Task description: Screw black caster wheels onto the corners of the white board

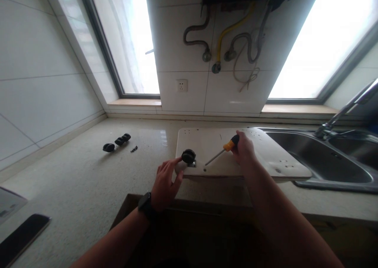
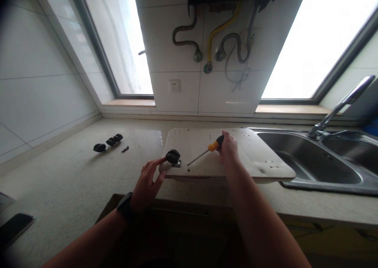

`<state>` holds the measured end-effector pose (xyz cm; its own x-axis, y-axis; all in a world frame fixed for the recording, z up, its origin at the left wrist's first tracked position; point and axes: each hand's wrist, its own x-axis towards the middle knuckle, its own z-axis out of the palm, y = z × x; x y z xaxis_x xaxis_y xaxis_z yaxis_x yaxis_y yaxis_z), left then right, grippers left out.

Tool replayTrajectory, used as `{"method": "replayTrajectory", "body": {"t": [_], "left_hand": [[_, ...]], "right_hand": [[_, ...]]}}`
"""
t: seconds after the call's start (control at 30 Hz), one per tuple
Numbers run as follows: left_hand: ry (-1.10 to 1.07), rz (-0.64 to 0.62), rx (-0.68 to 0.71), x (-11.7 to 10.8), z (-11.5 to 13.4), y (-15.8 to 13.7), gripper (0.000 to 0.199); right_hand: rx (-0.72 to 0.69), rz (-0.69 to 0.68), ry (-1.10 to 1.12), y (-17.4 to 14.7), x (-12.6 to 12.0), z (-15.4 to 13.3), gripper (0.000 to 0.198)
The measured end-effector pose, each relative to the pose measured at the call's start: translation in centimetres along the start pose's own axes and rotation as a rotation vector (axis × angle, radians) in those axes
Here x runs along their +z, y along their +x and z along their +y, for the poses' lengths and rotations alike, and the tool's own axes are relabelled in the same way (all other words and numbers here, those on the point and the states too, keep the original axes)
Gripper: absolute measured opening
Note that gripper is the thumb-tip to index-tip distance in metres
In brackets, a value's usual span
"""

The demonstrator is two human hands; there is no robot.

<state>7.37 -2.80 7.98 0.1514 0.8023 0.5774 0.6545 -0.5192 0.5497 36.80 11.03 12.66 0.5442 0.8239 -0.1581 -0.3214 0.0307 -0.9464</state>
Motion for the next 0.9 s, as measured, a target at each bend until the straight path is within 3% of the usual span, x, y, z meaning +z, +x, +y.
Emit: {"method": "replayTrajectory", "body": {"t": [0.2,0.4,0.53,0.73,0.9], "left_hand": [[-0.051,-0.048,-0.001,0.1,-0.2,0.3,0.05],[-0.027,0.035,0.036,-1.7,-2.7,1.2,0.031],[0.238,-0.022,-0.144,-4.6,-8.2,2.2,0.03],[0.471,-0.043,-0.361,-10.1,-18.1,2.8,0.031],[0.664,0.006,-0.527,-11.0,-23.0,2.7,0.04]], "right_hand": [[0.025,0.001,0.008,-0.3,-0.2,-0.1,0.04],[0.025,-0.026,0.025,-0.8,-0.4,-0.4,0.037],[-0.003,-0.033,0.077,-1.1,-0.3,-0.6,0.021],[-0.031,-0.082,0.142,-1.2,-0.1,-0.3,0.022],[-0.03,-0.078,0.133,-0.8,0.1,-0.2,0.017]]}}
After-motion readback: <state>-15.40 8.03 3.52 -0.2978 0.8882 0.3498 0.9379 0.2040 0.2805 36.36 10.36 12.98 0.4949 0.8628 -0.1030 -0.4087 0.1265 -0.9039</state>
